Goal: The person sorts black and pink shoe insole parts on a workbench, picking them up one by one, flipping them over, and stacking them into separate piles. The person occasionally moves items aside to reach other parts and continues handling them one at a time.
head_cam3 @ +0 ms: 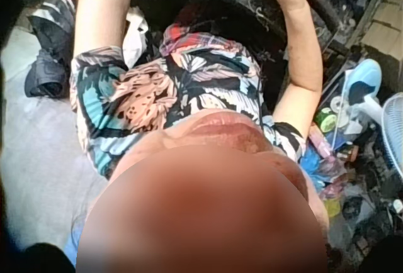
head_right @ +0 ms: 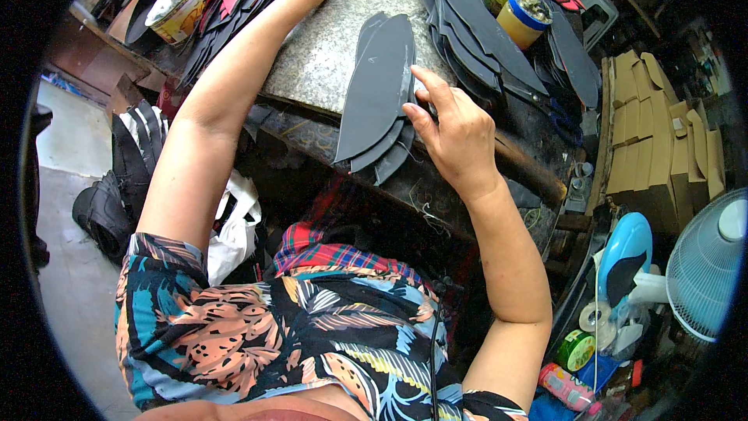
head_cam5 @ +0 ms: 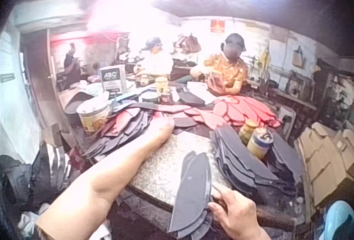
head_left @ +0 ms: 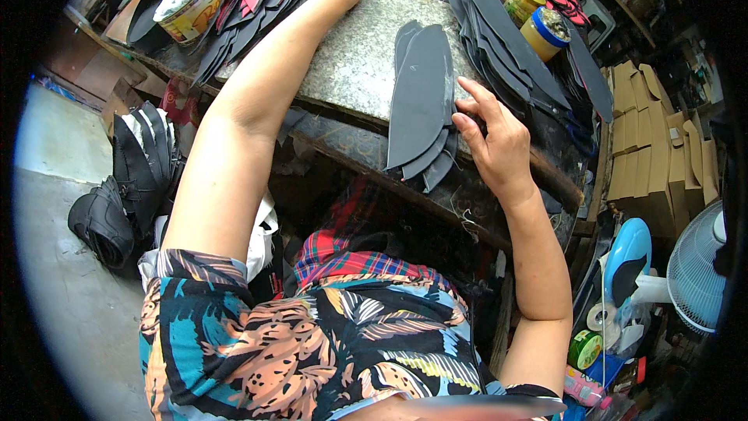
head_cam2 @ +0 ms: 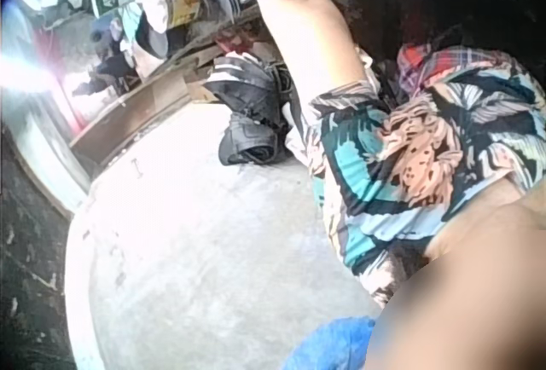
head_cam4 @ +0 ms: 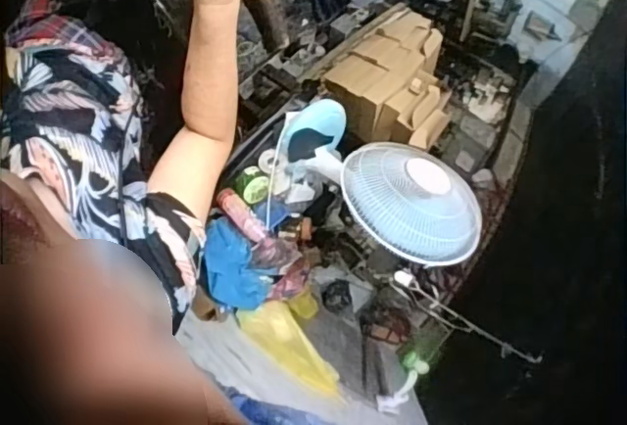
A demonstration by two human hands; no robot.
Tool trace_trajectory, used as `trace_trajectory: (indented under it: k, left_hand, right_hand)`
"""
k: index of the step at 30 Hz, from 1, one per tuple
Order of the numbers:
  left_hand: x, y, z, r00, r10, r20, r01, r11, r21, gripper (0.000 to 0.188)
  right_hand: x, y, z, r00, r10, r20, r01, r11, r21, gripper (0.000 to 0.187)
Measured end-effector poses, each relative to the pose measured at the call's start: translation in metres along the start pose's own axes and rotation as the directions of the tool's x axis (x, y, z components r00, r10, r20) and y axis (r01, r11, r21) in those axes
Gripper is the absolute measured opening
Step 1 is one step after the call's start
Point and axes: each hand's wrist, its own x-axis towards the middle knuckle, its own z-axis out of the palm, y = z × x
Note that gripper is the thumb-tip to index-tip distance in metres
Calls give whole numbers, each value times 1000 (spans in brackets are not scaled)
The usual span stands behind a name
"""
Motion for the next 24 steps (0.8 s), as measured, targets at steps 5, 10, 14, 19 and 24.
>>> trace_trajectory:
  k: [5, 10, 14, 19, 24]
  left_hand:
    - [-15, 24, -46, 900, 326, 289, -419, 830, 368, 19]
    - [-69, 67, -85, 870, 260, 419, -403, 865, 299, 19]
    - [-122, 64, -110, 865, 394, 309, -474, 844, 252, 15]
    - [-173, 64, -139, 909, 301, 288, -372, 898, 235, 14]
    - [-195, 59, -167, 916, 244, 319, -335, 901, 275, 34]
  right_hand:
    - [0, -3, -1, 1000, 9, 14, -9, 1000, -18, 43]
    - [-1, -4, -1, 1000, 0, 10, 1, 1000, -28, 42]
    - [-3, -4, 0, 1000, 8, 15, -8, 1000, 13, 42]
    - [-4, -5, -1, 999, -8, 34, 9, 1000, -16, 39]
    - [-4, -5, -1, 999, -8, 45, 8, 1000, 5, 38]
